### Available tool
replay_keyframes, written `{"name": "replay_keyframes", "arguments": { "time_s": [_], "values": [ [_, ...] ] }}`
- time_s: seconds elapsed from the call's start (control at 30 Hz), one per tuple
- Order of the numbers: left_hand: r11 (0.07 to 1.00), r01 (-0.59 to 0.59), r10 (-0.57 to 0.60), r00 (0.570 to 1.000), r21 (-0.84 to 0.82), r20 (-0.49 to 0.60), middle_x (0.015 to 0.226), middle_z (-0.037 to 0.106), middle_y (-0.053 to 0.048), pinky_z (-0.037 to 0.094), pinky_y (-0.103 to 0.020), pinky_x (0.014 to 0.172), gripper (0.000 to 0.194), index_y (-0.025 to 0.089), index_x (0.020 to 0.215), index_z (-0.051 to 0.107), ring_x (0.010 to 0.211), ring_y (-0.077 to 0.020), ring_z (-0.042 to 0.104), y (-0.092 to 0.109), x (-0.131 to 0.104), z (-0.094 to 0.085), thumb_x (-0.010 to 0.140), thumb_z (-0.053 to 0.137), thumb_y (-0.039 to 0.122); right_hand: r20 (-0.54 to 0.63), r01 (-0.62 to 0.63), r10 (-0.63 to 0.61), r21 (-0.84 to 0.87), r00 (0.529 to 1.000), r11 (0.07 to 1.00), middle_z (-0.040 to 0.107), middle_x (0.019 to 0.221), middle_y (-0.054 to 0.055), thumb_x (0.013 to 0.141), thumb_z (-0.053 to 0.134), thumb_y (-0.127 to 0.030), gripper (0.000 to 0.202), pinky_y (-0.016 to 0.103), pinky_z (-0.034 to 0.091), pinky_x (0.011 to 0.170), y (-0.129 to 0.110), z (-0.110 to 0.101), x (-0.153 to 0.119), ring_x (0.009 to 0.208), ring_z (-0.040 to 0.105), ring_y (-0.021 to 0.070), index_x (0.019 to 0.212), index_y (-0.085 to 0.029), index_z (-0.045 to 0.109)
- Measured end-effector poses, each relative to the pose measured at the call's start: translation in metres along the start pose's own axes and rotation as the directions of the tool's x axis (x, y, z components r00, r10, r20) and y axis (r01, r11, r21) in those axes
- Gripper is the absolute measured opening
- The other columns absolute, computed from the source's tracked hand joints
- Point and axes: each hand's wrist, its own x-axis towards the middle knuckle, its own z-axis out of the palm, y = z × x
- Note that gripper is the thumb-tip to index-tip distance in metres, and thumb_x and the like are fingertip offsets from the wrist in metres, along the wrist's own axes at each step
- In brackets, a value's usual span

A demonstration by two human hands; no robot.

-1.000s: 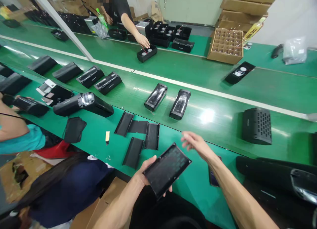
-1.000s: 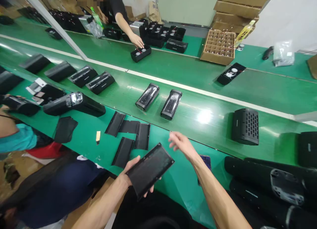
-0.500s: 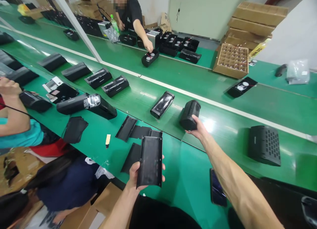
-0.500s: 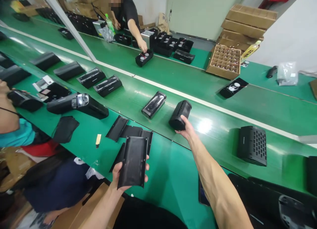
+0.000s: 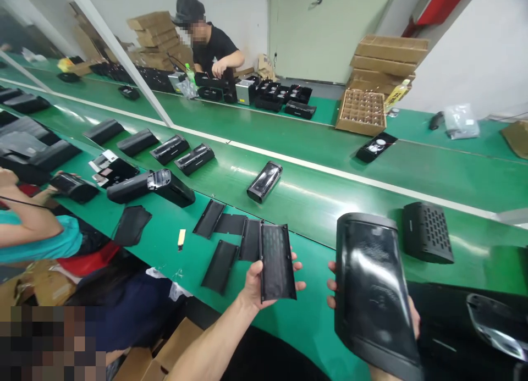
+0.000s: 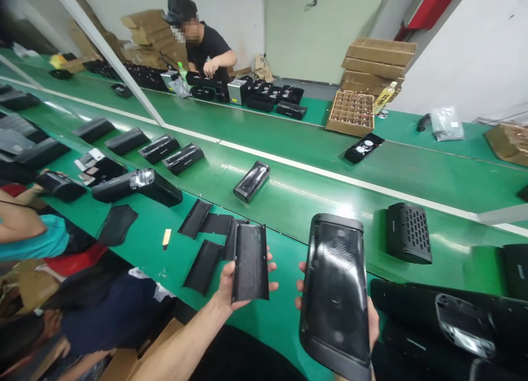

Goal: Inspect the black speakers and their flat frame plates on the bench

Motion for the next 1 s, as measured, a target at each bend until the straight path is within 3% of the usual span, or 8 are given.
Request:
{"name": "replay_keyframes", "arguments": {
  "time_s": [0.07, 0.13, 0.23, 0.4, 0.53, 0.8, 1.0],
  "values": [
    [1.000, 0.018, -0.018, 1.000, -0.007, 0.014, 0.139, 0.066, -0.016, 0.047, -0.062, 0.111, 0.079, 0.016, 0.137, 0.065, 0.145, -0.0399, 0.046, -0.014, 0.004, -0.003, 0.071, 0.085, 0.055, -0.097, -0.006, 0.002, -0.037, 0.995, 0.999, 0.060, 0.153, 0.013, 0.090, 0.047, -0.081, 0.085, 0.056, 0.060, 0.095, -0.012, 0.005, -0.021, 0.126, 0.067, 0.0421, 0.162, -0.037, 0.038],
    [0.999, 0.033, -0.033, 0.999, 0.002, 0.017, 0.135, 0.069, -0.017, 0.045, -0.063, 0.113, 0.073, 0.015, 0.132, 0.068, 0.147, -0.0410, 0.045, -0.028, 0.007, -0.006, 0.071, 0.086, 0.052, -0.194, -0.019, -0.015, -0.171, 0.981, 0.985, 0.053, 0.161, 0.007, 0.084, 0.071, -0.066, 0.092, 0.055, 0.052, 0.109, -0.027, 0.011, -0.032, 0.140, 0.056, 0.0416, 0.164, -0.041, 0.033],
    [0.999, 0.022, -0.024, 0.999, 0.043, 0.029, 0.128, 0.073, -0.019, 0.046, -0.061, 0.112, 0.071, 0.014, 0.131, 0.069, 0.139, -0.0431, 0.055, -0.045, 0.010, -0.002, 0.072, 0.088, 0.047, -0.227, -0.026, -0.074, -0.409, 0.971, 0.912, 0.043, 0.167, 0.003, 0.076, 0.084, -0.060, 0.106, 0.056, 0.040, 0.120, -0.041, 0.024, -0.030, 0.149, 0.045, 0.0408, 0.165, -0.044, 0.028],
    [0.992, -0.048, 0.041, 0.997, 0.118, 0.063, 0.132, 0.072, -0.019, 0.049, -0.054, 0.109, 0.073, 0.017, 0.135, 0.066, 0.129, -0.0418, 0.063, -0.055, 0.010, 0.017, 0.070, 0.090, 0.040, -0.193, -0.016, -0.120, -0.583, 0.974, 0.812, 0.037, 0.170, 0.005, 0.079, 0.080, -0.062, 0.107, 0.059, 0.033, 0.122, -0.036, 0.039, -0.015, 0.152, 0.039, 0.0400, 0.167, -0.042, 0.023],
    [0.987, -0.107, 0.100, 0.993, 0.121, 0.067, 0.136, 0.069, -0.016, 0.047, -0.050, 0.111, 0.087, 0.021, 0.143, 0.060, 0.130, -0.0389, 0.062, -0.054, 0.008, 0.025, 0.064, 0.095, 0.036, -0.169, -0.010, -0.146, -0.686, 0.975, 0.727, 0.041, 0.167, 0.011, 0.079, 0.077, -0.065, 0.108, 0.059, 0.038, 0.118, -0.034, 0.048, -0.012, 0.148, 0.044, 0.0428, 0.168, -0.035, 0.023],
    [0.990, -0.100, 0.098, 0.995, 0.103, 0.024, 0.127, 0.071, -0.015, 0.045, -0.048, 0.108, 0.087, 0.020, 0.137, 0.062, 0.125, -0.0368, 0.063, -0.054, 0.007, 0.019, 0.061, 0.098, 0.038, -0.120, 0.015, -0.193, -0.813, 0.974, 0.582, 0.038, 0.165, 0.016, 0.090, 0.060, -0.071, 0.103, 0.059, 0.036, 0.119, -0.038, 0.073, -0.014, 0.150, 0.040, 0.0419, 0.170, -0.028, 0.012],
    [0.995, -0.044, 0.041, 0.999, 0.089, 0.033, 0.125, 0.071, -0.013, 0.044, -0.045, 0.107, 0.086, 0.022, 0.137, 0.062, 0.121, -0.0332, 0.065, -0.055, 0.006, 0.012, 0.062, 0.098, 0.042, -0.071, 0.025, -0.154, -0.838, 0.986, 0.545, 0.033, 0.167, 0.017, 0.093, 0.057, -0.069, 0.102, 0.060, 0.033, 0.121, -0.023, 0.065, -0.012, 0.155, 0.033, 0.0413, 0.171, -0.027, 0.005]
  ]
}}
